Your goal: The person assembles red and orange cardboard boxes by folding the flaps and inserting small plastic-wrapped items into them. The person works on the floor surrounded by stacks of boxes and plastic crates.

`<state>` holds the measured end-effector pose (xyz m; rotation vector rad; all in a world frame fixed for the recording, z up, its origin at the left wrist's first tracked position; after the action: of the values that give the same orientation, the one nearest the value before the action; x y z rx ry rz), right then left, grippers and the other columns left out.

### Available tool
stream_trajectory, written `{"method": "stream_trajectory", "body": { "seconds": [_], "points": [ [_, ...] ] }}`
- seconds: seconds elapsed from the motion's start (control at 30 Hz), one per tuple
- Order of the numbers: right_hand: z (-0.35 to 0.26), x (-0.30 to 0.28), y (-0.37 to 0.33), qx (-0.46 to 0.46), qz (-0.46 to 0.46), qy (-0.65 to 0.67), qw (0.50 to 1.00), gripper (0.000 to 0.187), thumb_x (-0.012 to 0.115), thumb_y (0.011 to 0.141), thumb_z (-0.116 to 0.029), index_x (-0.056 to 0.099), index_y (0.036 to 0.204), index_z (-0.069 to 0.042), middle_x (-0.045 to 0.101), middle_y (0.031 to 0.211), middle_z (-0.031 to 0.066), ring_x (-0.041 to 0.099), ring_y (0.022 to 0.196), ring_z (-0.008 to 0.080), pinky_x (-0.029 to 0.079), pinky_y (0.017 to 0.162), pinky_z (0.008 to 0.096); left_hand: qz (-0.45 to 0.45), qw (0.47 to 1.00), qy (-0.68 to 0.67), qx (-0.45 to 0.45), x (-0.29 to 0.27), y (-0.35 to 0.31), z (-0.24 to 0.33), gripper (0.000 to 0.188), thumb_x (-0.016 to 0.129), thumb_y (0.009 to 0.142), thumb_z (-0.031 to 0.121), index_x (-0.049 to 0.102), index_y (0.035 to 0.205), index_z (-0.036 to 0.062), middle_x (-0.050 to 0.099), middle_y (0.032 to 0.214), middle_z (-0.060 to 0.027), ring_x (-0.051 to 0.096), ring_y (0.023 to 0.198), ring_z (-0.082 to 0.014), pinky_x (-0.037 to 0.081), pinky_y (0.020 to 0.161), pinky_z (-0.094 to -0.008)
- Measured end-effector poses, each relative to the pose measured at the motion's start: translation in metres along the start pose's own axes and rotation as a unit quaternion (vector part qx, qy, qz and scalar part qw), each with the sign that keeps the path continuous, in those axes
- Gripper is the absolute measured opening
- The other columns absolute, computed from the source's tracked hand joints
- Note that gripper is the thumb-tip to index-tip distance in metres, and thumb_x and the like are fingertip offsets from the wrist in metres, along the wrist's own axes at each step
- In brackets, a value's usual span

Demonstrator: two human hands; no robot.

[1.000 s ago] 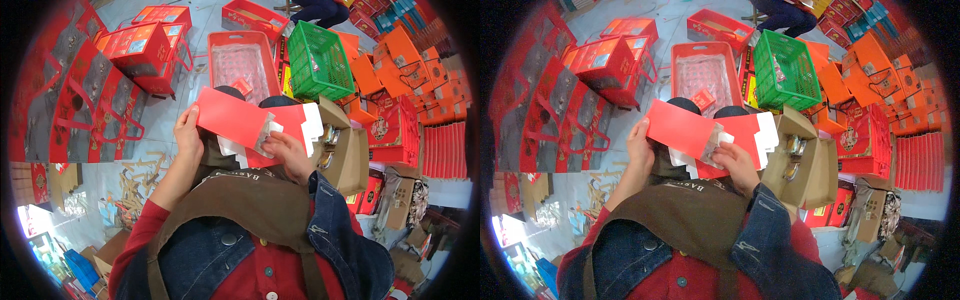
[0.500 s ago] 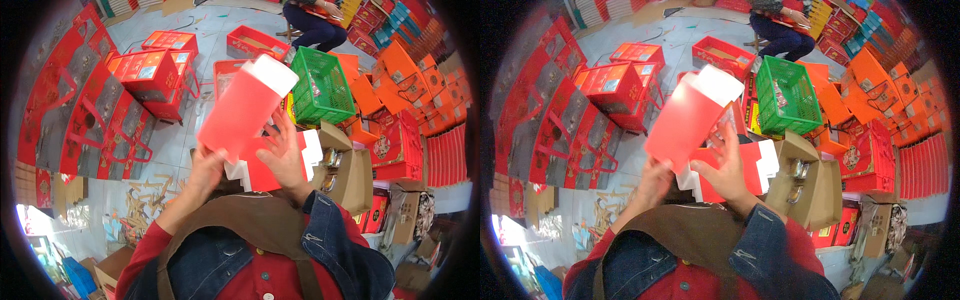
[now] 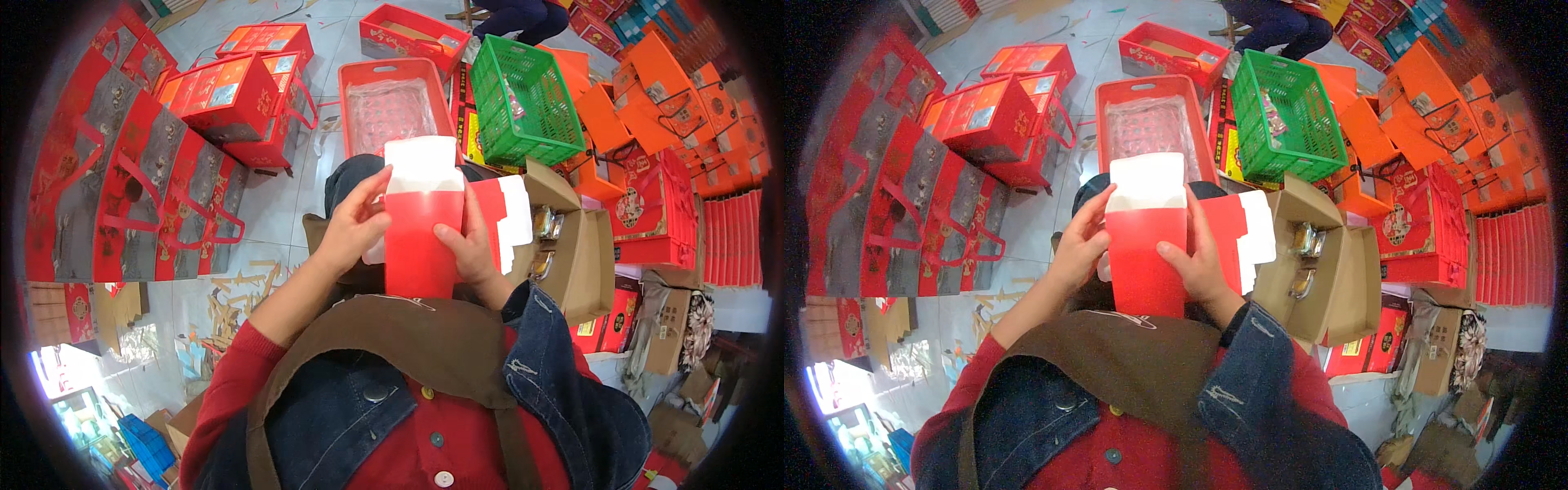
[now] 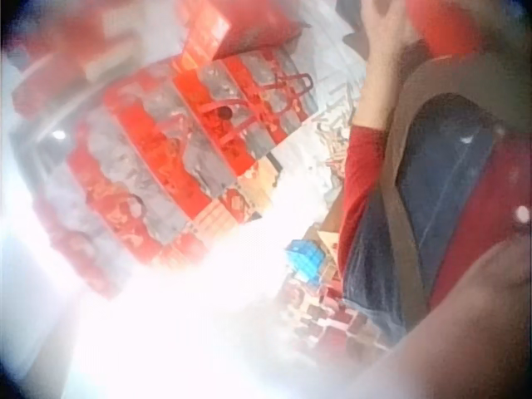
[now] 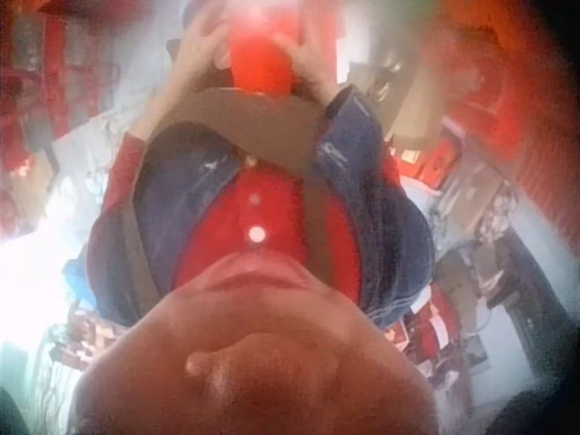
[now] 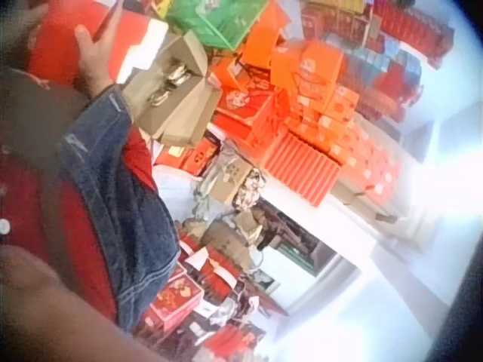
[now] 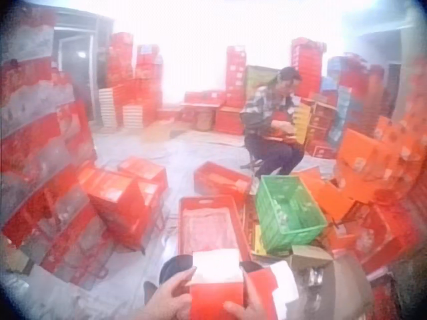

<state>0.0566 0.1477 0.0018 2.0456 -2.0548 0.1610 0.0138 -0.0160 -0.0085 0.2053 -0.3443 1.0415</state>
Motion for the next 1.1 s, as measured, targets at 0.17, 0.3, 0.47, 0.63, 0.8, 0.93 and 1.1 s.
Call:
{"method": "stream_trajectory", "body": {
  "seconds": [0.17,0.3,0.47,0.63,0.8,0.93,1.1],
  "points": [
    [0.001,-0.021,0.016,0.061,-0.001,0.041,0.997,0.065,0.061,0.084,-0.008,0.028,0.140,-0.005,0.046,0.129,0.0091,0.046,0.117,0.0178,0.037,0.098,0.0320,-0.066,0.997,-0.033,-0.011,0.000,0.018,-0.015,0.046,0.061,0.088,0.015,0.045,0.131,0.0056,0.052,0.120,-0.0035,0.051,0.108,-0.0137,0.041,0.094,-0.0301],
    [-0.010,-0.021,0.019,0.052,-0.084,-0.018,0.995,0.054,0.059,0.087,-0.011,0.038,0.135,-0.004,0.047,0.125,0.0054,0.049,0.112,0.0156,0.038,0.097,0.0306,-0.073,0.989,-0.079,-0.097,-0.007,0.028,-0.027,0.038,0.057,0.091,0.019,0.051,0.125,0.0023,0.051,0.117,-0.0022,0.048,0.112,-0.0138,0.037,0.098,-0.0306],
    [-0.006,-0.052,0.041,0.059,-0.140,-0.084,0.985,0.049,0.061,0.085,-0.015,0.046,0.130,-0.003,0.044,0.128,0.0056,0.047,0.114,0.0176,0.038,0.098,0.0311,-0.092,0.980,-0.131,-0.116,0.002,0.033,-0.018,0.041,0.057,0.091,0.019,0.048,0.129,0.0027,0.051,0.118,-0.0020,0.048,0.112,-0.0135,0.037,0.098,-0.0296],
    [-0.018,-0.046,0.043,0.045,-0.175,-0.123,0.976,0.053,0.064,0.083,-0.022,0.047,0.130,-0.005,0.044,0.128,0.0068,0.048,0.111,0.0179,0.041,0.095,0.0318,-0.063,0.978,-0.134,-0.146,0.001,0.031,-0.016,0.050,0.058,0.091,0.018,0.042,0.136,0.0060,0.052,0.121,-0.0034,0.050,0.109,-0.0122,0.039,0.096,-0.0271],
    [-0.014,-0.050,0.039,0.068,-0.169,-0.143,0.973,0.056,0.067,0.081,-0.026,0.049,0.131,-0.007,0.047,0.127,0.0074,0.049,0.109,0.0174,0.040,0.095,0.0313,-0.067,0.976,-0.125,-0.164,-0.002,0.030,-0.017,0.052,0.058,0.090,0.018,0.039,0.138,0.0076,0.053,0.121,-0.0035,0.051,0.107,-0.0103,0.040,0.093,-0.0255],
    [-0.023,-0.046,0.042,0.024,-0.204,-0.167,0.964,0.056,0.067,0.081,-0.026,0.049,0.131,-0.007,0.048,0.124,0.0078,0.049,0.110,0.0185,0.038,0.096,0.0312,-0.066,0.976,-0.142,-0.154,0.002,0.030,-0.018,0.052,0.057,0.091,0.018,0.038,0.138,0.0082,0.052,0.122,-0.0042,0.050,0.108,-0.0101,0.039,0.094,-0.0254],
    [-0.011,-0.048,0.045,0.078,-0.181,-0.205,0.959,0.061,0.068,0.080,-0.029,0.047,0.132,-0.005,0.049,0.117,0.0077,0.047,0.114,0.0193,0.035,0.099,0.0309,-0.061,0.972,-0.154,-0.165,0.006,0.030,-0.012,0.056,0.056,0.092,0.019,0.032,0.142,0.0088,0.051,0.126,-0.0062,0.049,0.112,-0.0123,0.038,0.097,-0.0270]
  ]
}}
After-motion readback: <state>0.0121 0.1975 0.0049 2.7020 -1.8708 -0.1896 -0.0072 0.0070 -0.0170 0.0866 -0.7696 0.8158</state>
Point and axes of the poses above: each hand's wrist, its own y-axis towards the middle knuckle, its own x-axis out of the palm, z = x × y, the point moved 6 cm from there along y, towards the middle knuckle
